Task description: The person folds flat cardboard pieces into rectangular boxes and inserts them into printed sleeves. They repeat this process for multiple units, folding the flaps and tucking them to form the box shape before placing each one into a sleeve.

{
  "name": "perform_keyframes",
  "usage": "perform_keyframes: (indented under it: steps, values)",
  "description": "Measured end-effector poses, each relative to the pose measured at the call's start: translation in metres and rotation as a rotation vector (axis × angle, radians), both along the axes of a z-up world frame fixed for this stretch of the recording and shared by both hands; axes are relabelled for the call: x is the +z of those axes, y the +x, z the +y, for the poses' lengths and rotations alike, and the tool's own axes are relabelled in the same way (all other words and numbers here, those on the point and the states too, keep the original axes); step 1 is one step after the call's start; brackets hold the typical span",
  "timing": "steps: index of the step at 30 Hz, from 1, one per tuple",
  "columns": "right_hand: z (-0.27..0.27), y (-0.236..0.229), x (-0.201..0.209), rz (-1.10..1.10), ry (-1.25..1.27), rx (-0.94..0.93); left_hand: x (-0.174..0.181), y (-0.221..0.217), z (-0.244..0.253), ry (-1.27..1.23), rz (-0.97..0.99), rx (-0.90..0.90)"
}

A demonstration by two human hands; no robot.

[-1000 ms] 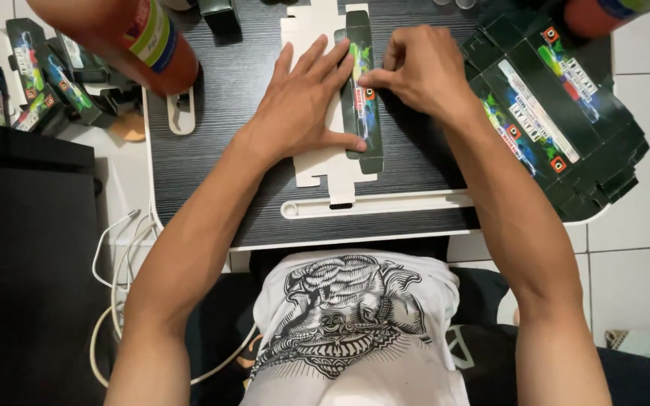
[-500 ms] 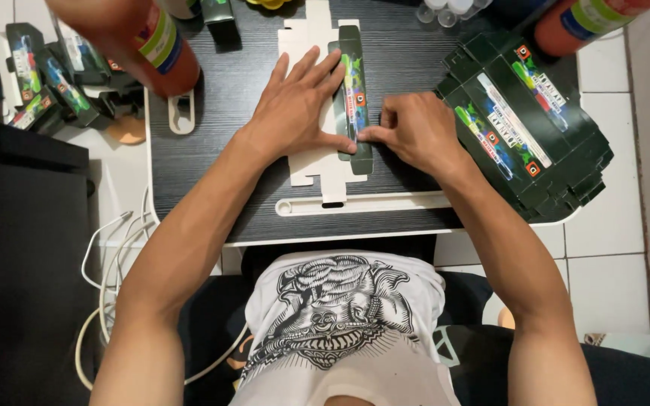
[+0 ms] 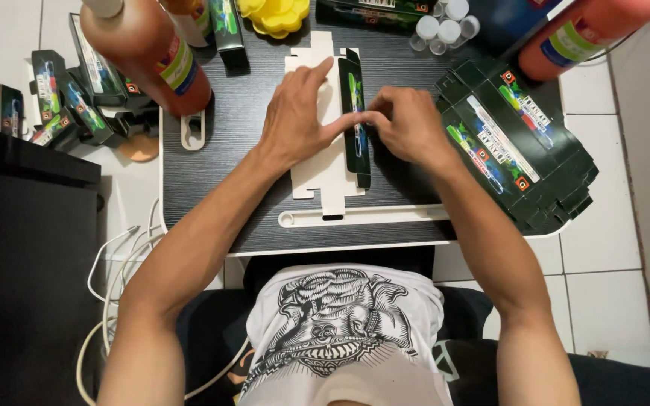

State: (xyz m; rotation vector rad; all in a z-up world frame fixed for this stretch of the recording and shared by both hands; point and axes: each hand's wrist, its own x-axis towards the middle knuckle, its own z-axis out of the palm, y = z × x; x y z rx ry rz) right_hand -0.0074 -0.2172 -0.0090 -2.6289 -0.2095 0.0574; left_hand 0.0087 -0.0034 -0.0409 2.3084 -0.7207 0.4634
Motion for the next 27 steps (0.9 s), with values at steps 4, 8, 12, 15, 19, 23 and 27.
perform_keyframes:
  steps: [4, 8, 12, 15, 19, 23, 27]
  values:
    - [0.001, 0.0, -0.029, -0.177, 0.156, 0.039, -0.006, -0.005, -0.012, -0.162, 0.282, 0.028]
    - [0.0, -0.009, -0.019, -0.242, 0.391, 0.001, 0.003, -0.014, -0.021, -0.385, 0.418, -0.032]
    - [0.005, -0.011, -0.012, -0.298, 0.588, -0.044, 0.005, -0.011, -0.021, -0.812, 0.714, -0.037]
    - [0.009, -0.016, -0.01, -0.418, 0.444, 0.106, -0.027, 0.007, -0.028, -0.99, 0.873, 0.09]
    - [0.012, -0.014, -0.025, -0.468, 0.174, 0.098, 0.002, 0.001, -0.018, -0.866, 0.982, 0.169]
    - [0.016, -0.01, -0.034, -0.373, 0.054, 0.103, 0.012, 0.0, 0.003, -0.21, 0.498, 0.155]
    - [0.022, -0.008, -0.033, -0.354, -0.076, 0.124, 0.028, -0.003, 0.015, 0.196, 0.214, 0.081]
